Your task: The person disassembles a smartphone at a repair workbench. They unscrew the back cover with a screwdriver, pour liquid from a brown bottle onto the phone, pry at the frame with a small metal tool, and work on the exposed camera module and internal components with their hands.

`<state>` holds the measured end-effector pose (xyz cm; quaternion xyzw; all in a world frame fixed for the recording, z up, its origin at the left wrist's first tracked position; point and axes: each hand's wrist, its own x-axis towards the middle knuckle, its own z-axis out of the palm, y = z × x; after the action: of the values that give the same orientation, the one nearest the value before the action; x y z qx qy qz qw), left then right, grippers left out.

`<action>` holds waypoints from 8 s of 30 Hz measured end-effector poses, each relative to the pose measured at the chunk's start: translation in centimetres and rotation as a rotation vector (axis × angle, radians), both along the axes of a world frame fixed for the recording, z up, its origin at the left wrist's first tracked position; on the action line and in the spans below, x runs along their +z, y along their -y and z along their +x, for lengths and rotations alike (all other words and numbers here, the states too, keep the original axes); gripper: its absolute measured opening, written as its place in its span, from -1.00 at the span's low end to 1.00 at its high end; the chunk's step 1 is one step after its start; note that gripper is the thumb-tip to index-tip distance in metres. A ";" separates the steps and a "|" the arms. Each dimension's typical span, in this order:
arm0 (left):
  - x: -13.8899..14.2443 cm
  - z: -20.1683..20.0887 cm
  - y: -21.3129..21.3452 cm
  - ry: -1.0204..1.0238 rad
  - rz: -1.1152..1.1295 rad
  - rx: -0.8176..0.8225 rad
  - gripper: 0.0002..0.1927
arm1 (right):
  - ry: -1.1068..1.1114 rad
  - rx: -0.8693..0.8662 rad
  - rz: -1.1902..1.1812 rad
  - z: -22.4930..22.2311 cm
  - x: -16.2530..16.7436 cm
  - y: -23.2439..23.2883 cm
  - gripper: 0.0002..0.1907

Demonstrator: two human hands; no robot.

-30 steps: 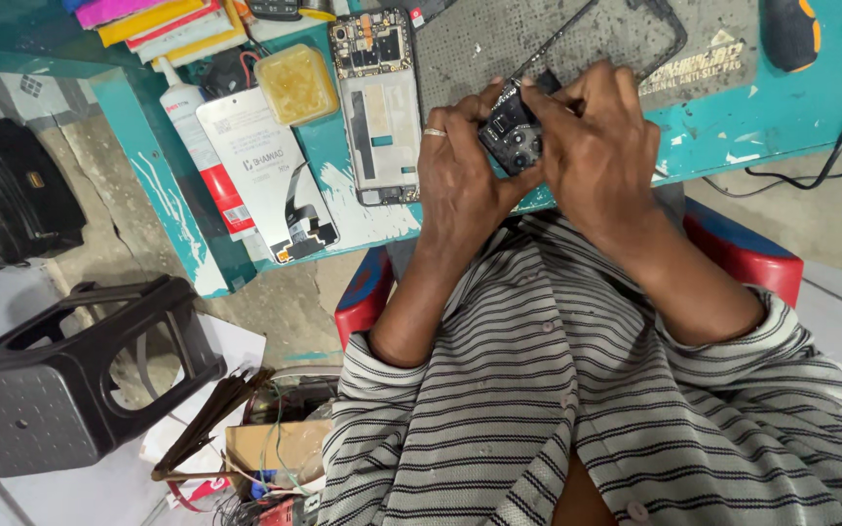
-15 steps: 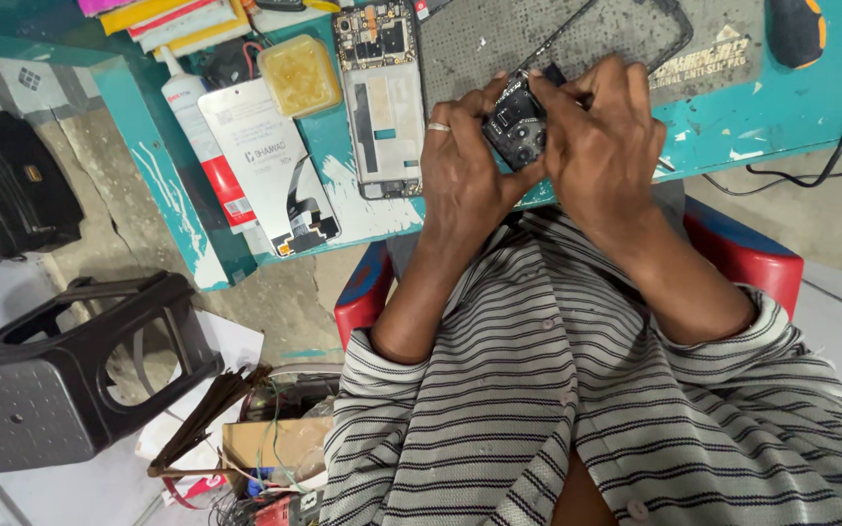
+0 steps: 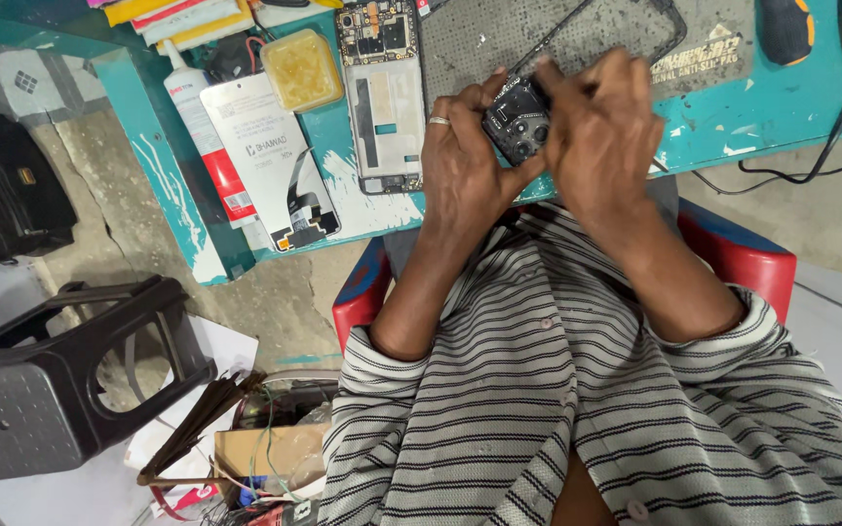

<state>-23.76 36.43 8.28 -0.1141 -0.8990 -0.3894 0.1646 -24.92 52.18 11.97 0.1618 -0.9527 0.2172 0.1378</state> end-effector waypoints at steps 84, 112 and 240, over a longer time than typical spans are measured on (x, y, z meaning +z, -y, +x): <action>5.9 -3.7 -2.4 -0.003 -0.529 0.036 -0.68 | -0.073 0.010 -0.170 -0.6 2.8 -4.5 -0.67; 6.6 -6.0 2.2 -0.078 -0.184 0.144 -0.93 | 0.025 0.084 -0.142 -1.3 4.2 -1.9 -0.77; 9.5 -5.1 4.6 0.102 -0.121 -0.029 -0.10 | -0.060 -0.064 -0.034 -6.2 6.7 2.8 -0.66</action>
<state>-28.85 31.88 17.80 -0.1169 -0.9264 -0.3418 0.1059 -31.12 49.42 18.70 0.1352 -0.9490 0.2238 0.1762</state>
